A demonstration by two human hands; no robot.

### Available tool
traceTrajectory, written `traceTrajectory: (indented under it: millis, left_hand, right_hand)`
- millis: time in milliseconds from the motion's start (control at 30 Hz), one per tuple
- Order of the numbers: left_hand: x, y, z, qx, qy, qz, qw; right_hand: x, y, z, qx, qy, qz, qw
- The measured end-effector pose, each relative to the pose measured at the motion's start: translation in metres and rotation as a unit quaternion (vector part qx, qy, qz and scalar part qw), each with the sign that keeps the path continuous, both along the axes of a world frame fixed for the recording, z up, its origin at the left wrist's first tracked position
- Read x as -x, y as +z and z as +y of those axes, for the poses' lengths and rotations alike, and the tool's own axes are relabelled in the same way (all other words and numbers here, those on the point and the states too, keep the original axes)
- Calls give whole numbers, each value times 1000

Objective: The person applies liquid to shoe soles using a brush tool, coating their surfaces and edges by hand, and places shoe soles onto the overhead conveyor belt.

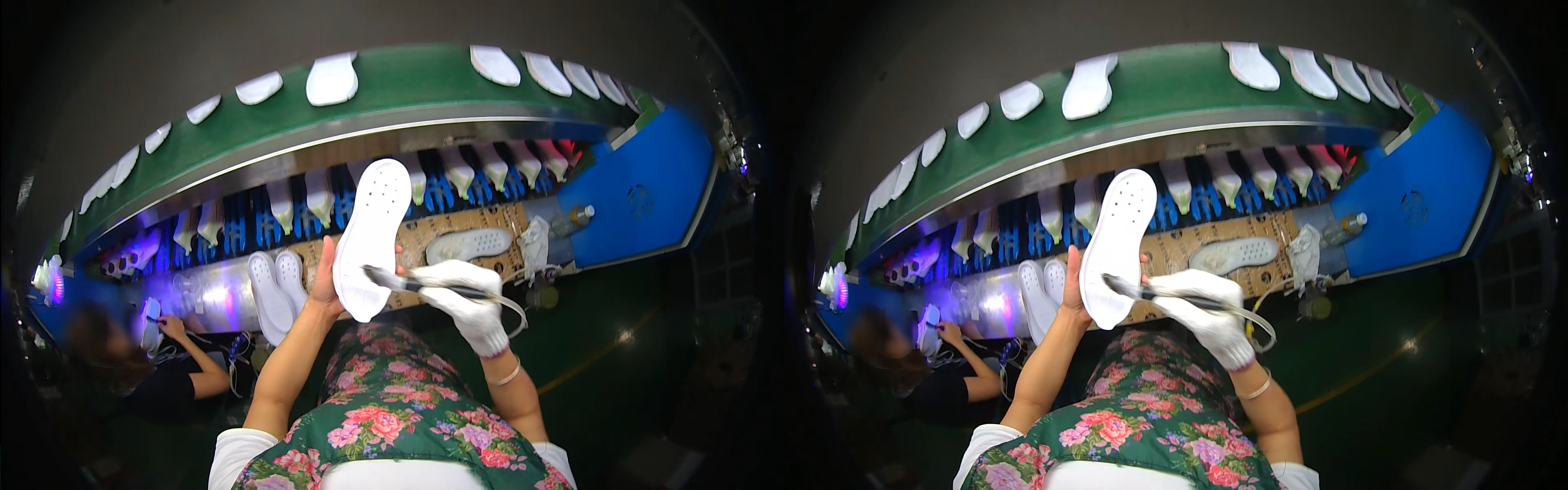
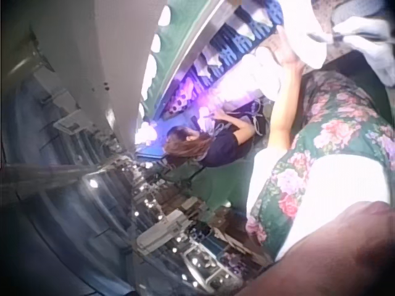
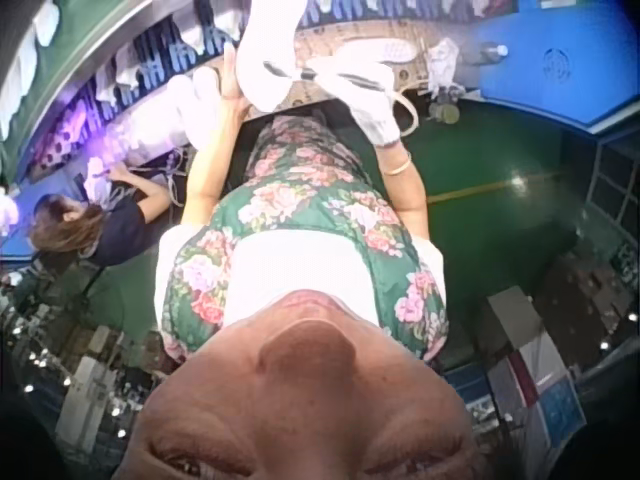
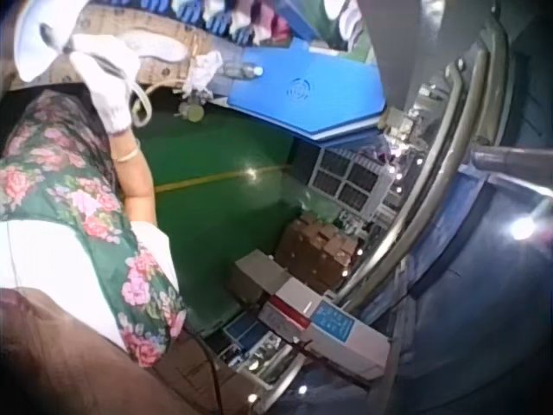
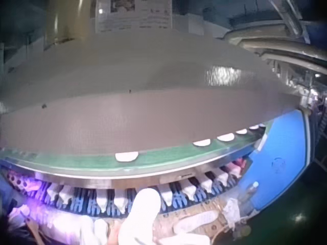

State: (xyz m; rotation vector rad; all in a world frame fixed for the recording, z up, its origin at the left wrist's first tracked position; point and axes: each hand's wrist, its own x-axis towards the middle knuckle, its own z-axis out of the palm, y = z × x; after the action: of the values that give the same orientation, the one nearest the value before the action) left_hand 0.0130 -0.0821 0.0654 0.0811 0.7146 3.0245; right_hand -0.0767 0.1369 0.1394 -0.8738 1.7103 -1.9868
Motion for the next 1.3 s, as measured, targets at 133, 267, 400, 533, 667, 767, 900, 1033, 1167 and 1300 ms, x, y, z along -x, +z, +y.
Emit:
traceTrajectory:
  millis: [133, 267, 400, 533, 667, 767, 900, 1033, 1167, 1300]
  left_hand:
    - [46, 24, -19, 152, -36, 104, 982]
    - [144, 82, -15, 103, -5, 183, 978]
    - [240, 83, -21, -24, 115, 38, 992]
    - [216, 101, 3, -99, 56, -84, 990]
    - [179, 109, -49, 555, 377, -35, 741]
    - [166, 81, -151, 815, 447, -83, 360]
    - [116, 88, -170, 556, 365, -97, 740]
    - [19, 84, -161, 575, 571, 79, 580]
    - [-67, 72, -160, 465, 719, 1, 517]
    - [-96, 69, -133, 393, 636, -151, 647]
  right_hand:
    - [-9, -25, 44, 69, -147, -175, 971]
    - [-24, -44, 51, 37, -166, -222, 960]
    - [-32, -69, 33, -15, -163, -226, 960]
    - [-38, -91, 31, -6, -165, -266, 950]
    - [-43, -97, 29, -33, -160, -289, 943]
    - [-41, -97, 21, -41, -107, -294, 949]
    - [-36, -98, 6, -28, -87, -288, 953]
    - [-19, -83, 0, 56, -96, -303, 946]
    - [-7, -52, 1, 124, -54, -357, 924]
    - [-14, -7, -18, 169, 44, -336, 926]
